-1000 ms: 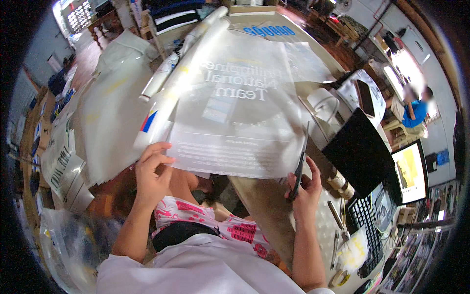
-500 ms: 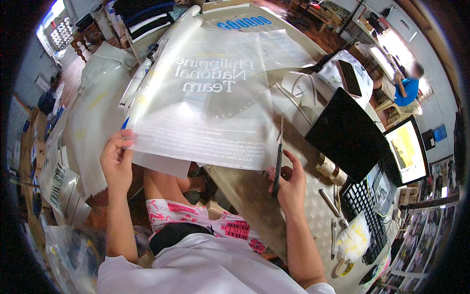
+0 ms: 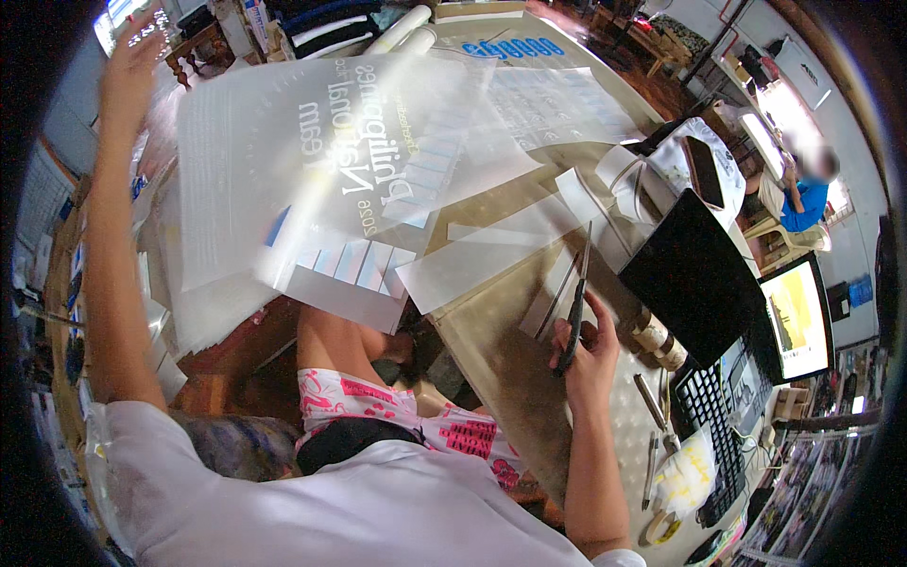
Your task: The person sits on the floor and uses scissors to cut a large sheet of printed vinyl into smaller rectangular pieces. They repeatedly trim the edges and separate individual sections, placing the cut pieces on the table.
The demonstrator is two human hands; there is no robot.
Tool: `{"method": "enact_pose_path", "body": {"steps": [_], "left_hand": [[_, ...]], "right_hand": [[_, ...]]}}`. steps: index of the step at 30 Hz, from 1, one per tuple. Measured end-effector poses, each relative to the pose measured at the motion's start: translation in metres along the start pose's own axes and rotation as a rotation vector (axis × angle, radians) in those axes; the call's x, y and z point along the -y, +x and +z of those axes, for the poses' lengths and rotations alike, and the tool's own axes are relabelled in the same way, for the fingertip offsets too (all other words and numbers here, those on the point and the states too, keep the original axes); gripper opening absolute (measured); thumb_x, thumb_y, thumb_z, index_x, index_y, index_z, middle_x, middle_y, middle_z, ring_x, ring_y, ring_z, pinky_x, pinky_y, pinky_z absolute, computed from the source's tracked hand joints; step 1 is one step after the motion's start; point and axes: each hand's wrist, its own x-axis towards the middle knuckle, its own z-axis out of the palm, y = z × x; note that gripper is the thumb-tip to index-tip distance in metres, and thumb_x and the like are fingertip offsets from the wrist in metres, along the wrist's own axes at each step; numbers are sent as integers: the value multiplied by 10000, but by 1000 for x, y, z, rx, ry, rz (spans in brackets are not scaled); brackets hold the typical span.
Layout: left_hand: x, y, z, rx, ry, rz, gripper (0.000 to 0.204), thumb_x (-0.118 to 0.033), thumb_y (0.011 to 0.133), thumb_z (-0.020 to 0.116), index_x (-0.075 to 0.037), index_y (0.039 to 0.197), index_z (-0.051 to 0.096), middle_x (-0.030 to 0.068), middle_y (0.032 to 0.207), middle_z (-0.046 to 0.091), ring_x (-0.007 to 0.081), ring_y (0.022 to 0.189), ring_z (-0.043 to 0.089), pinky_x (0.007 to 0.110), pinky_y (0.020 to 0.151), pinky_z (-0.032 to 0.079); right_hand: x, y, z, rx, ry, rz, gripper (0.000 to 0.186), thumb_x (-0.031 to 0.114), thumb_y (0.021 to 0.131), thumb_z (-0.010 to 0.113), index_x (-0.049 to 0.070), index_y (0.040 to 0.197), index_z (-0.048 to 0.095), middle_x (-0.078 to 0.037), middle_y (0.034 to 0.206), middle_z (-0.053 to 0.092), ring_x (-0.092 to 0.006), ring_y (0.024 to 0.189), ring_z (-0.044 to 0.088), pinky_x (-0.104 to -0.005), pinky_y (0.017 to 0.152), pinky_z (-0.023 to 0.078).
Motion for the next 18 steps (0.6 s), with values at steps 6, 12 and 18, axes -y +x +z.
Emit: {"method": "enact_pose_path", "body": {"steps": [6,12,18], "left_hand": [[-206,-189,138,825,-178,408,643,-100,738,620,-60,1343,406,183,1397,381,319,1307,355,381,1100,260],[-206,-224,224,596,-91,224,395,-63,792,525,-58,1184,569,177,1248,534,329,1201,478,433,1022,367],[-228,-244,208,502,-204,368,237,-52,787,527,-83,970,674,91,1056,657,285,1100,573,445,955,440]], "right_hand": [[7,-6,-6,-8,3,-14,511,59,821,671,60,1291,471,2,675,533,-74,501,496,-217,416,382],[9,-15,4,128,63,18,541,129,818,694,46,1295,452,-7,672,538,-83,500,509,-230,414,418],[11,-49,5,162,227,110,587,139,801,697,36,1306,416,-33,687,543,-116,514,530,-256,397,422]]}}
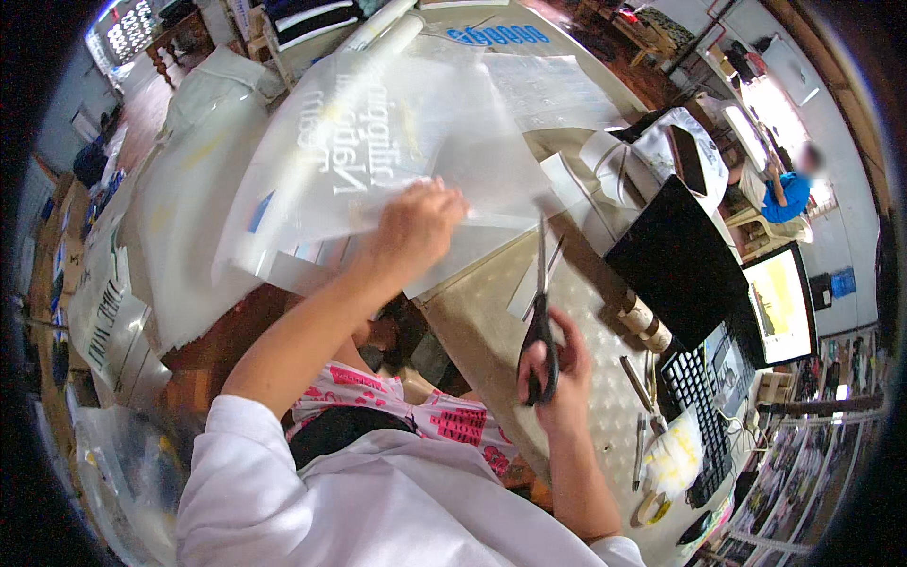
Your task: The person sits on the floor and uses scissors to cut a large sheet of printed vinyl into smaller rectangular pieces. They repeatedly trim the edges and separate individual sections, placing the cut pieces on the table.
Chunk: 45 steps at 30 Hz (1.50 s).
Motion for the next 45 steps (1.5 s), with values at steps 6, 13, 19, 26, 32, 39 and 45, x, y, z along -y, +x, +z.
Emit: {"method": "enact_pose_path", "body": {"steps": [6,13,19,26,32,39,45], "left_hand": [[-45,-44,-20,39,-174,210,199,-91,769,560,-101,928,679,59,1043,652,260,1078,582,446,967,436],[-57,-64,-20,20,-220,194,262,-60,753,561,-120,979,679,47,1046,636,268,1072,575,441,964,439],[-55,-70,-17,28,-272,224,281,-41,747,564,-118,992,677,57,1067,626,272,1074,570,448,962,435],[-80,-63,-21,62,-254,57,291,-76,744,602,-142,1017,681,61,1123,612,283,1154,513,502,1025,336],[-82,-68,-4,49,-240,64,312,-93,754,610,-162,1049,682,40,1182,601,285,1190,494,544,1049,274],[-80,-68,-11,80,-315,28,328,-95,762,594,-153,1075,672,42,1194,599,299,1209,487,561,1066,234],[-77,-66,-16,104,-383,9,329,-125,772,580,-138,1088,667,53,1214,589,318,1218,476,580,1069,211]], "right_hand": [[-31,-75,-6,240,134,111,661,421,891,572,22,1342,301,-53,696,526,-145,556,537,-263,481,424],[-31,-77,15,121,16,219,611,369,924,542,29,1355,276,-47,722,504,-144,601,524,-281,534,437],[-47,-68,33,-40,82,194,559,286,919,575,6,1338,334,-16,696,500,-92,531,491,-241,443,419],[-41,-73,39,-88,-32,241,516,206,919,579,-6,1337,363,-17,696,512,-87,493,477,-233,422,413],[-34,-67,46,-125,11,217,522,210,916,583,-20,1332,367,-13,673,494,-83,489,472,-235,413,409],[-26,-40,47,-149,51,215,548,260,915,586,-37,1327,378,-8,660,485,-79,479,471,-229,394,396],[-15,-14,47,-163,-68,157,524,300,909,594,-31,1285,441,0,646,489,-76,468,472,-227,387,391]]}}
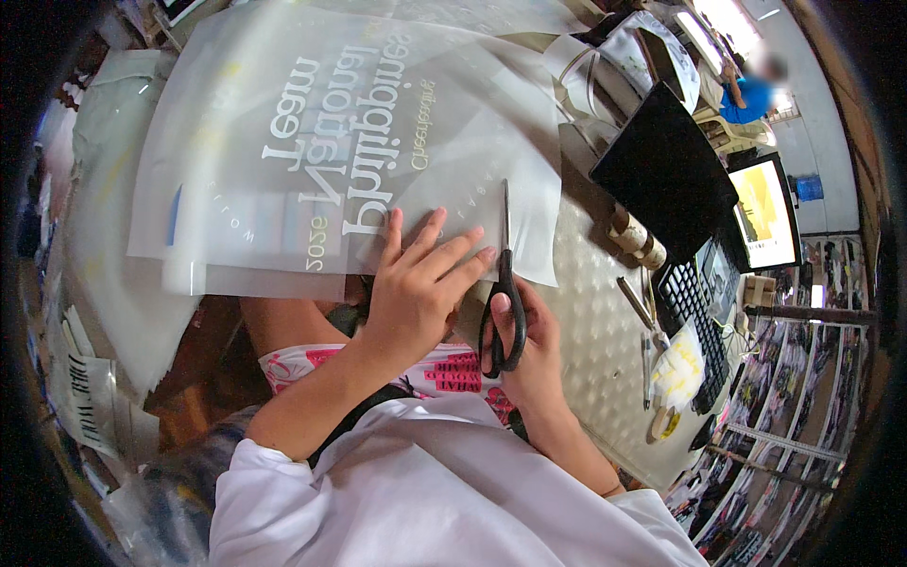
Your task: The person sits on the floor and uses scissors to cut a large sheet of printed vinyl into smaller rectangular pieces. They repeatedly trim the edges and separate individual sections, placing the cut pieces on the table.
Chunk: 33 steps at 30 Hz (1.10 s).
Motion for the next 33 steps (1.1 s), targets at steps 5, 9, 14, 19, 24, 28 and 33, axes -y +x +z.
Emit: {"method": "enact_pose_path", "body": {"steps": [5,9,14,19,24,28,33], "left_hand": [[1,0,-2,-12,-72,-13,357,-101,751,587,-132,1100,660,55,1198,590,344,1188,488,596,1068,192],[2,0,-6,-9,-114,-22,376,-78,726,611,-137,1093,665,53,1201,589,354,1189,486,606,1066,188],[4,-1,-8,-12,-163,-31,382,-59,710,627,-143,1080,674,52,1192,598,366,1184,490,621,1061,186],[6,-3,-8,-47,-200,-44,318,-84,763,593,-157,1060,682,52,1167,614,363,1178,499,617,1065,188],[8,-8,-8,-25,-191,-43,329,-110,774,580,-175,1082,674,34,1210,591,337,1236,460,609,1083,163],[6,-12,-14,-18,-238,-22,328,-107,772,583,-162,1084,671,31,1227,582,324,1232,467,598,1089,161],[-6,-36,-42,17,-314,-2,310,-81,766,609,-115,1067,670,34,1192,609,307,1194,512,554,1092,203]], "right_hand": [[2,20,-1,-25,-27,-44,510,306,909,593,-31,1268,459,-3,664,514,-63,482,473,-221,383,380],[11,32,2,-29,-30,-88,508,305,909,595,-43,1256,468,7,662,516,-53,489,475,-213,379,380],[20,50,6,-64,-81,-118,499,323,910,590,-45,1231,488,8,680,526,-54,492,482,-208,378,374],[24,75,12,-81,-131,-254,468,336,903,600,-37,1175,521,19,637,494,-49,477,471,-213,374,362],[34,96,8,-76,-166,-182,414,366,895,605,-19,1043,565,36,586,457,-56,445,451,-220,385,351],[52,136,2,-66,-195,-241,404,385,895,603,-16,935,575,44,608,454,-58,506,439,-229,447,358],[60,204,-16,-44,-102,-249,350,336,885,626,-8,943,597,-59,826,626,-145,680,598,-290,603,489]]}}
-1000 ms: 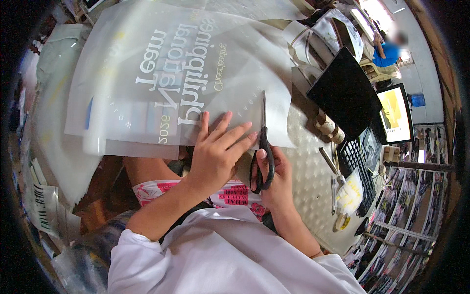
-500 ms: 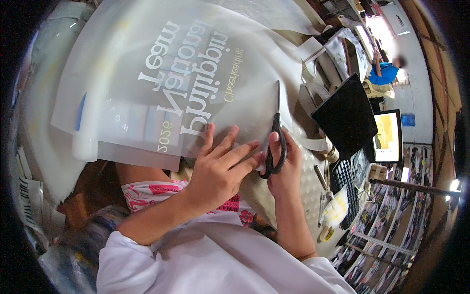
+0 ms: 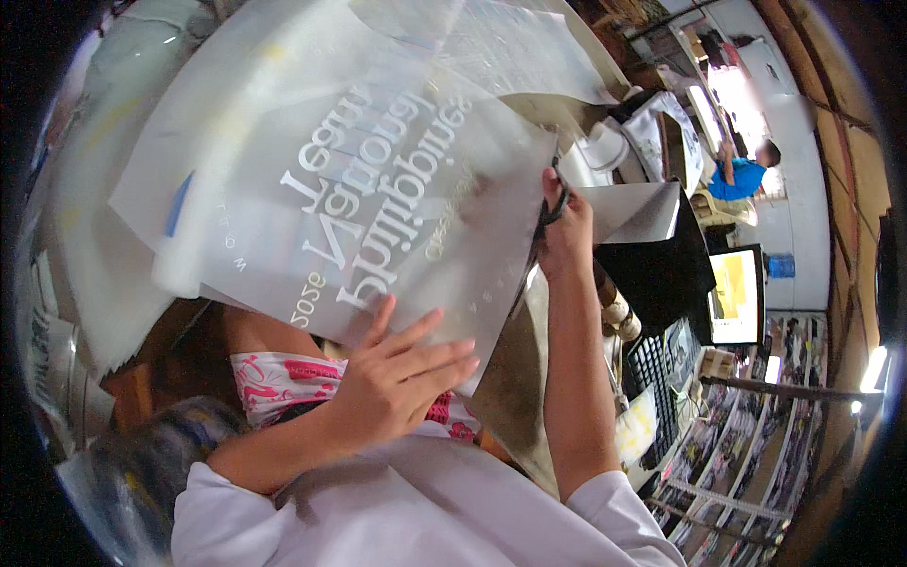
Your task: The person sits on the floor and uses scissors to cut a large sheet of printed vinyl into smaller rectangular pieces. They repeatedly trim the edges and separate individual sections, placing the cut pieces on the table.
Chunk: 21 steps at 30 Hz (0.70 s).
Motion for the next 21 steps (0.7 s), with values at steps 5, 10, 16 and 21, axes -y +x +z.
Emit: {"method": "enact_pose_path", "body": {"steps": [5,10,16,21], "left_hand": [[-32,-34,-49,-63,-219,-134,288,-22,815,585,-72,1092,645,85,1110,648,285,1079,593,419,963,412],[-70,-54,-139,153,-635,-367,266,8,886,527,-41,1137,600,106,1040,666,215,890,658,297,743,487],[-129,-86,-223,-529,-259,-655,223,-167,916,534,-44,1093,596,92,965,655,185,852,641,281,708,503],[-72,-77,-342,-1092,614,-552,257,-243,938,511,-66,1101,601,55,935,649,153,789,619,300,686,497]], "right_hand": [[-14,-2,-10,-2,25,-99,233,98,907,549,-40,1087,605,-75,950,629,-143,868,577,-256,780,452],[-22,-5,-23,127,-114,-299,316,262,938,549,-6,1104,571,-19,760,578,-120,652,551,-252,558,438],[-6,-32,-2,159,-63,-325,275,280,952,523,18,1019,574,17,608,473,-69,475,447,-219,420,342],[-11,-32,-9,136,-22,-329,249,181,950,522,-9,1111,539,13,640,478,-53,503,449,-209,421,354]]}}
